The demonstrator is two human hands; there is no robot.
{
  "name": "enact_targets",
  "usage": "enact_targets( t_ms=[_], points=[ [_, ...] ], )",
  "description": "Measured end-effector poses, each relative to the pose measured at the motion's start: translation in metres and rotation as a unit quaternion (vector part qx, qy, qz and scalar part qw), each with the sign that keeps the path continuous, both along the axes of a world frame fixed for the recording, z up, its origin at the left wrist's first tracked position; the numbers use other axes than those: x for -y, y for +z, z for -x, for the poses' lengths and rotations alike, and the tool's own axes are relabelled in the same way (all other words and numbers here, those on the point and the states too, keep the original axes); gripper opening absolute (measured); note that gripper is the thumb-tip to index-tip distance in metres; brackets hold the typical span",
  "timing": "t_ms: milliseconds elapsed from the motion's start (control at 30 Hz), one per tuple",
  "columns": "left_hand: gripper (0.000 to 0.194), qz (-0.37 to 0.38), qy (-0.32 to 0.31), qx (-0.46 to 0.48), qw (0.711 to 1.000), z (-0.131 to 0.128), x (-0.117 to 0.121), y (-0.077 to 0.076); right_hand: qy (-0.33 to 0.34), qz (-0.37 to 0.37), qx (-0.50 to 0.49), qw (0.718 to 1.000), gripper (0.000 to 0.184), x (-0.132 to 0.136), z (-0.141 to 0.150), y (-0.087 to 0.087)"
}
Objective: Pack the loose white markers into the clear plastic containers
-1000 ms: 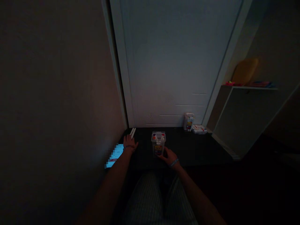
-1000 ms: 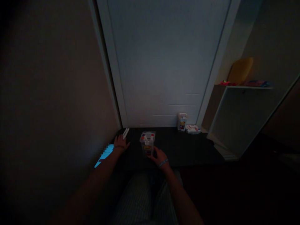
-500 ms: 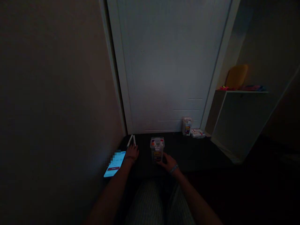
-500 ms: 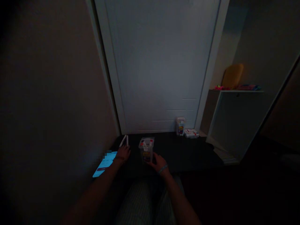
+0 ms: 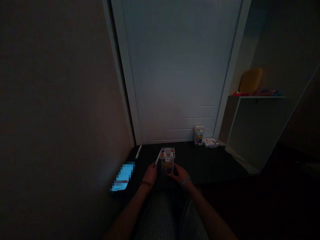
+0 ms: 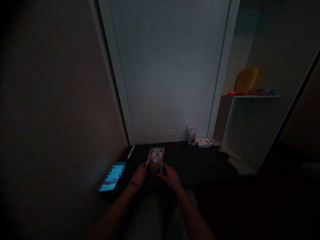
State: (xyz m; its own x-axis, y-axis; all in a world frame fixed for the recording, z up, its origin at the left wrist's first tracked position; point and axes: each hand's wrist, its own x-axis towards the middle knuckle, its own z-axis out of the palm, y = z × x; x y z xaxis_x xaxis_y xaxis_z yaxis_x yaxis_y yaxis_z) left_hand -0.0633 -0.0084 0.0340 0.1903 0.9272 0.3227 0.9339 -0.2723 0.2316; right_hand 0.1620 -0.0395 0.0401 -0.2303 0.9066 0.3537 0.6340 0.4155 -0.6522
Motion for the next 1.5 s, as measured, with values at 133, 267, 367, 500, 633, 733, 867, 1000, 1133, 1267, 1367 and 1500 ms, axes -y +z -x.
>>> enact_targets(
  t_ms=[133, 267, 367, 500, 633, 733, 867, 1000, 1133, 1267, 1367, 1500],
  points=[
    [0.032, -0.041, 0.036, 0.003, 0.999, 0.005, 0.018, 0.005, 0.004, -0.007, -0.009, 1.000, 0.057, 0.001, 0.001, 0.001],
    [0.031, -0.053, 0.086, -0.006, 0.995, 0.004, 0.009, 0.011, 0.003, -0.003, -0.020, 1.000, 0.058, 0.002, 0.000, 0.002],
    [0.033, -0.017, 0.121, 0.013, 0.992, 0.000, -0.004, 0.012, 0.002, -0.005, -0.017, 1.000, 0.058, 0.002, 0.000, 0.000],
    [0.021, 0.023, 0.128, 0.032, 0.991, -0.004, -0.014, 0.011, 0.007, -0.005, -0.013, 1.000, 0.061, -0.001, -0.001, -0.004],
    [0.025, 0.048, 0.142, 0.052, 0.987, -0.006, -0.013, 0.010, -0.003, -0.001, -0.007, 1.000, 0.064, -0.004, -0.001, -0.007],
    [0.027, 0.065, 0.153, 0.075, 0.983, -0.004, -0.009, 0.012, -0.001, 0.002, -0.006, 1.000, 0.064, -0.004, -0.001, -0.007],
    [0.027, 0.072, 0.149, 0.123, 0.978, 0.000, -0.003, 0.017, 0.003, 0.005, -0.004, 1.000, 0.065, -0.003, -0.002, -0.005],
    [0.028, 0.064, 0.130, 0.170, 0.975, 0.000, 0.002, 0.021, 0.001, 0.015, 0.007, 1.000, 0.065, -0.003, -0.002, -0.003],
    [0.026, 0.056, 0.094, 0.189, 0.976, -0.004, 0.007, 0.023, 0.002, 0.014, 0.010, 1.000, 0.064, -0.002, -0.002, 0.000],
    [0.028, 0.052, 0.071, 0.195, 0.977, -0.007, 0.010, 0.024, 0.001, 0.020, 0.013, 1.000, 0.061, 0.001, -0.002, 0.002],
    [0.033, 0.047, 0.069, 0.203, 0.975, -0.007, 0.011, 0.024, 0.009, 0.010, 0.012, 1.000, 0.060, 0.001, -0.002, 0.002],
    [0.037, 0.017, 0.035, 0.157, 0.987, -0.008, 0.014, 0.023, -0.004, 0.005, 0.028, 1.000, 0.061, -0.002, 0.000, 0.001]
  ],
)
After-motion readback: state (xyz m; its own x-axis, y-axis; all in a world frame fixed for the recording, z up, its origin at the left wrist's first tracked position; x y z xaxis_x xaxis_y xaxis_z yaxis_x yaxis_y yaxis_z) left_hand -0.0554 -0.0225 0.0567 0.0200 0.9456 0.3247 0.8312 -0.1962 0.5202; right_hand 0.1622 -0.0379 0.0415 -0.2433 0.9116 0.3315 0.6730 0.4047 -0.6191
